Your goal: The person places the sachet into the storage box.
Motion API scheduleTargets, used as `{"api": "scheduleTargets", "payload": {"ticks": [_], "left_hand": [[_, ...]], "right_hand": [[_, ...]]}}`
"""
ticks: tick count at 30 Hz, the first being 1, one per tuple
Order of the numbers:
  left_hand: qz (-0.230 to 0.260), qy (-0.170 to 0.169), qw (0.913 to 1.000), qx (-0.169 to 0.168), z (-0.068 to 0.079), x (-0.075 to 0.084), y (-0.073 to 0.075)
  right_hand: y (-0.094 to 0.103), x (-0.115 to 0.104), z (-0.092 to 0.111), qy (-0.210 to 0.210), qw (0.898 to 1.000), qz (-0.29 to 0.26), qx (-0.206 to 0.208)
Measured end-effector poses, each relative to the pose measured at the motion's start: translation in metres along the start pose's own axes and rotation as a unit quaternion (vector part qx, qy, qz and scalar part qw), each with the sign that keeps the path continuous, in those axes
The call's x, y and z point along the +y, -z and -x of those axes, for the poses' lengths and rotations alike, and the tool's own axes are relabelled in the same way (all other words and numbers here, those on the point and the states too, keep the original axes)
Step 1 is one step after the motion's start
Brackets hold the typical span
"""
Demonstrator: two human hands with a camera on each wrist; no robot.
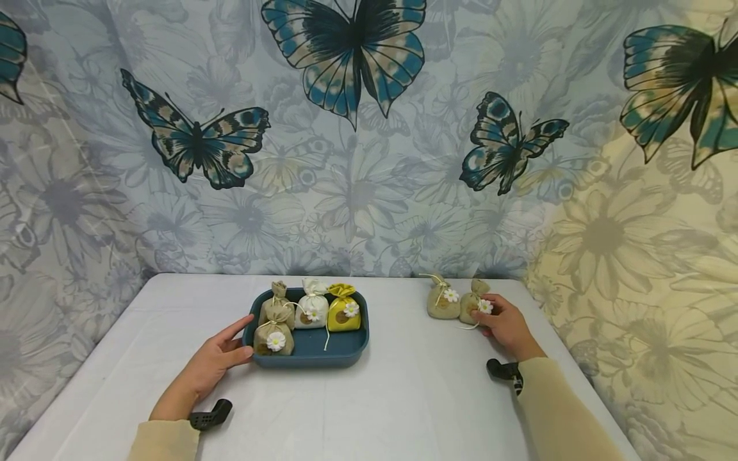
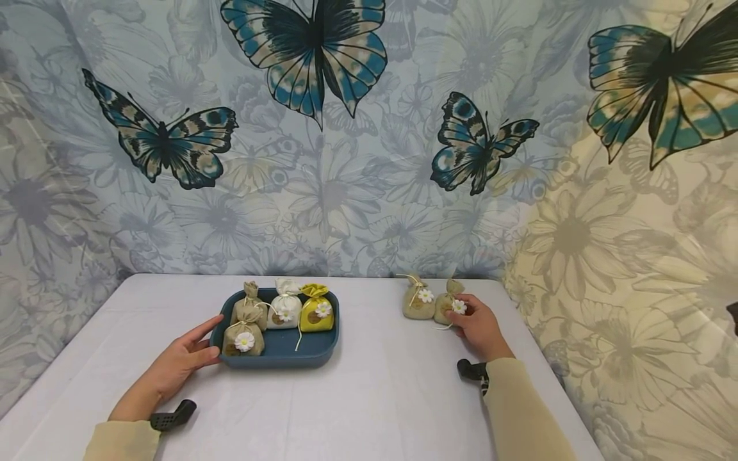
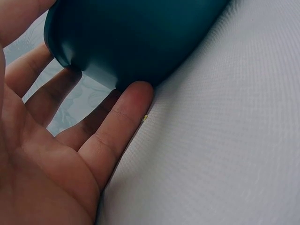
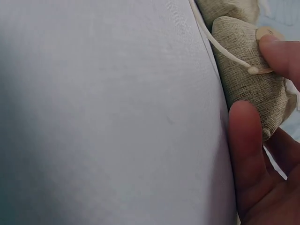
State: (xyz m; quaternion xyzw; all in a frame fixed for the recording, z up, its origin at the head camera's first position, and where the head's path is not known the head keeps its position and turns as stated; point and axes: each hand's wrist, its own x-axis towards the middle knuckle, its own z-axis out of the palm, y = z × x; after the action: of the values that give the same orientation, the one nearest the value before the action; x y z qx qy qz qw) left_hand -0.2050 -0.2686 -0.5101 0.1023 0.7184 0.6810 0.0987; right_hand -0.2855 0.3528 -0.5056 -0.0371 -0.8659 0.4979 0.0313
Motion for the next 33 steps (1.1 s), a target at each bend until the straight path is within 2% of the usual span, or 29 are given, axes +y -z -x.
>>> {"api": "scheduleTargets", "payload": {"ticks": [11,22,33], "left_hand": [[0.004,-0.003,1.0,0.003,0.0,-0.002,0.001],[0.0,0.003,1.0,0.005,0.0,0.001,0.0],[-0.005,0.006,0.9999,0.008,0.001,0.001,0.0]], "right_hand": [[-0.001,0.003,0.01,0.007,1.0,0.004,-0.006],[-0.006,-0.004,0.036,0.003,1.0,0.011,0.002],[-0.013,-0.007,0.057,0.003,1.0,-0.009,0.022]]}}
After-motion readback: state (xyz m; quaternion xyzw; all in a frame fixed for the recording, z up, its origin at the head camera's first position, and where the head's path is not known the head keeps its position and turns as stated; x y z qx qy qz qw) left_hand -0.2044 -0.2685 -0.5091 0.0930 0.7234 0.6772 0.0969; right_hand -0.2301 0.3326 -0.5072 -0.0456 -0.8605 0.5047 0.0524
